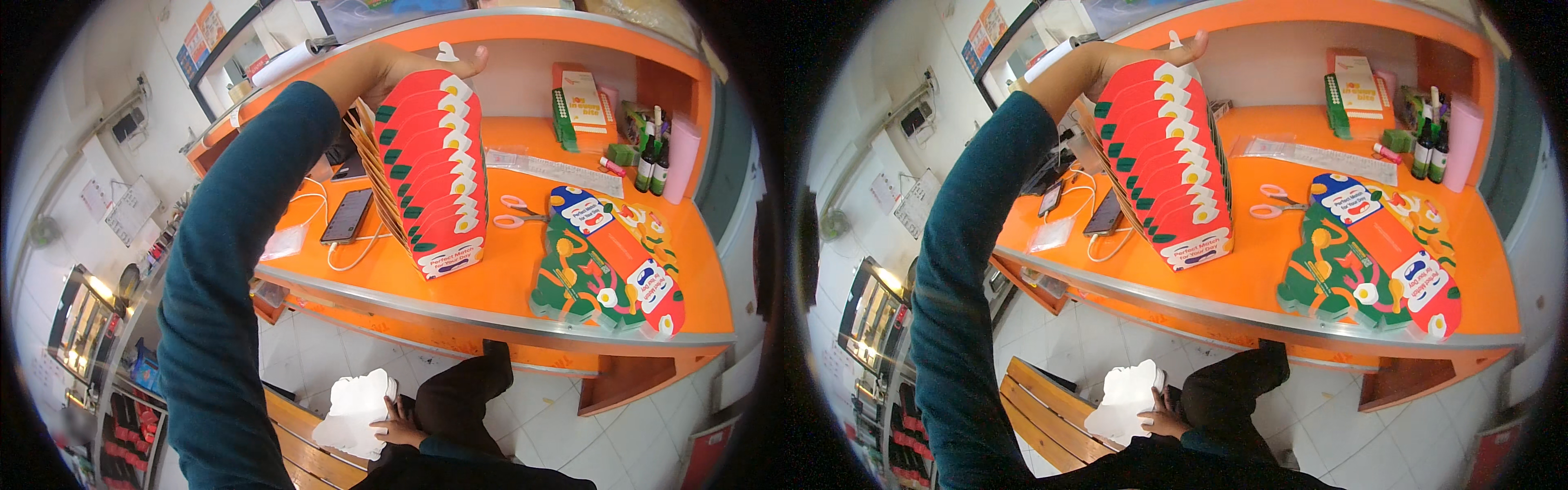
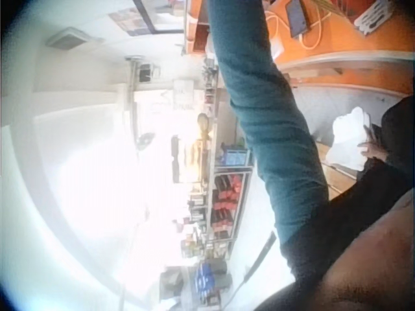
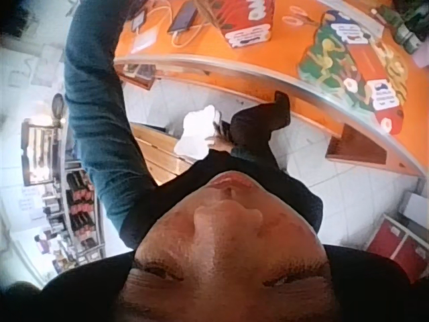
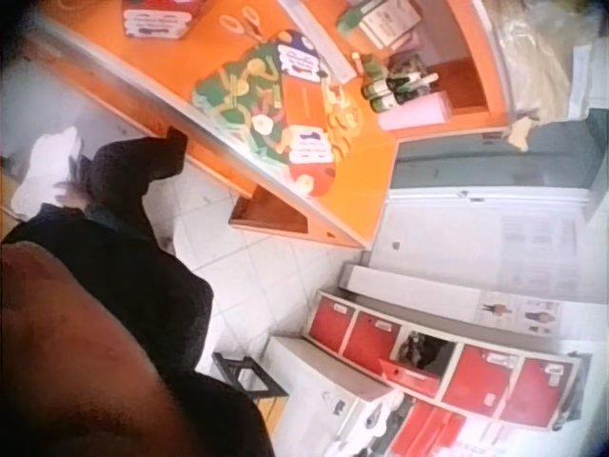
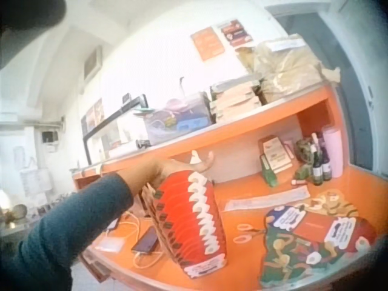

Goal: The person folds flat-packed cardboard boxes into their final shape at a counter. They repeatedly pick up a flat box, fold the sides and flaps, and place the assembled box into a growing stack. The person also briefly handles a printed receipt and a smartphone on the counter.

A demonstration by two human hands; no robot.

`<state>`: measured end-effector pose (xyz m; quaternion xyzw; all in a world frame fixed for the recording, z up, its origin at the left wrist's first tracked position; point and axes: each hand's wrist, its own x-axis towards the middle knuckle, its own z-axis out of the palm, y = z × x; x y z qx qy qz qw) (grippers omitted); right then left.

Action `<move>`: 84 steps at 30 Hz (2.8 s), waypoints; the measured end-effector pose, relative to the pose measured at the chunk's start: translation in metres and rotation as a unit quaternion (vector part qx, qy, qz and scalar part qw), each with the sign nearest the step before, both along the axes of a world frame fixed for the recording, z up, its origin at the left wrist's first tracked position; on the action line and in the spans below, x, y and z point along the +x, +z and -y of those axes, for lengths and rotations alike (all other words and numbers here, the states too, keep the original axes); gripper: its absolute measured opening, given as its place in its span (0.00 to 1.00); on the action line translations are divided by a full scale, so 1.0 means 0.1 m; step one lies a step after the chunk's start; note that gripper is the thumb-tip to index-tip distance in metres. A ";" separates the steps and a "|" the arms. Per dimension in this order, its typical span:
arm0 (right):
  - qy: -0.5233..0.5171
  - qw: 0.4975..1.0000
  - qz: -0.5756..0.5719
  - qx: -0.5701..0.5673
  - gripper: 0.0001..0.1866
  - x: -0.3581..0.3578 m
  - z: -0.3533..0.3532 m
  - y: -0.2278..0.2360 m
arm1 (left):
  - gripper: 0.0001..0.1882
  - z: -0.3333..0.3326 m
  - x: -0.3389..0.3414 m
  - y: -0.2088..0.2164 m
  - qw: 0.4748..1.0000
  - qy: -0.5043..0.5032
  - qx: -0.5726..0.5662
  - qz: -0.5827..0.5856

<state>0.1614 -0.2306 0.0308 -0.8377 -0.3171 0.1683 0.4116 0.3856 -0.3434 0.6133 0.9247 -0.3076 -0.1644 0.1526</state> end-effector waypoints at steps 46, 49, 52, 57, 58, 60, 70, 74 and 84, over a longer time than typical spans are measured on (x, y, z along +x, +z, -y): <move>-0.179 0.972 0.025 0.148 0.52 -0.24 0.38 0.19 | 0.22 -3.01 -3.35 -6.16 0.360 0.594 -0.694 -0.192; -0.294 0.874 -0.112 0.370 0.59 -0.29 0.67 0.19 | 0.23 -2.54 -3.46 -5.62 0.411 0.589 -0.665 -0.205; -0.382 0.812 -0.131 0.421 0.35 -0.47 1.20 0.72 | 0.23 -2.05 -3.55 -5.06 0.477 0.547 -0.646 -0.235; -0.420 0.799 -0.048 0.427 0.22 -0.78 1.94 1.08 | 0.24 -1.65 -3.56 -4.78 0.518 0.444 -0.698 -0.218; -0.422 0.805 -0.053 0.414 0.23 -0.81 2.06 1.04 | 0.25 -1.65 -3.49 -4.75 0.507 0.451 -0.706 -0.204; -0.436 0.812 -0.033 0.387 0.24 -0.86 2.29 0.90 | 0.28 -1.65 -3.44 -4.76 0.673 0.410 -0.602 -0.132; -0.524 0.843 0.068 0.097 0.33 -1.00 2.78 0.66 | 0.38 -1.37 -3.31 -4.23 0.990 -0.060 0.042 0.120; -0.473 0.837 0.182 -0.206 0.44 -1.04 2.53 1.34 | 0.31 -1.46 -3.22 -4.45 0.987 -0.114 -0.042 0.104; -0.181 0.976 0.117 0.010 0.22 -1.10 1.87 2.43 | 0.31 -1.19 -2.94 -3.69 0.862 0.227 -0.427 0.150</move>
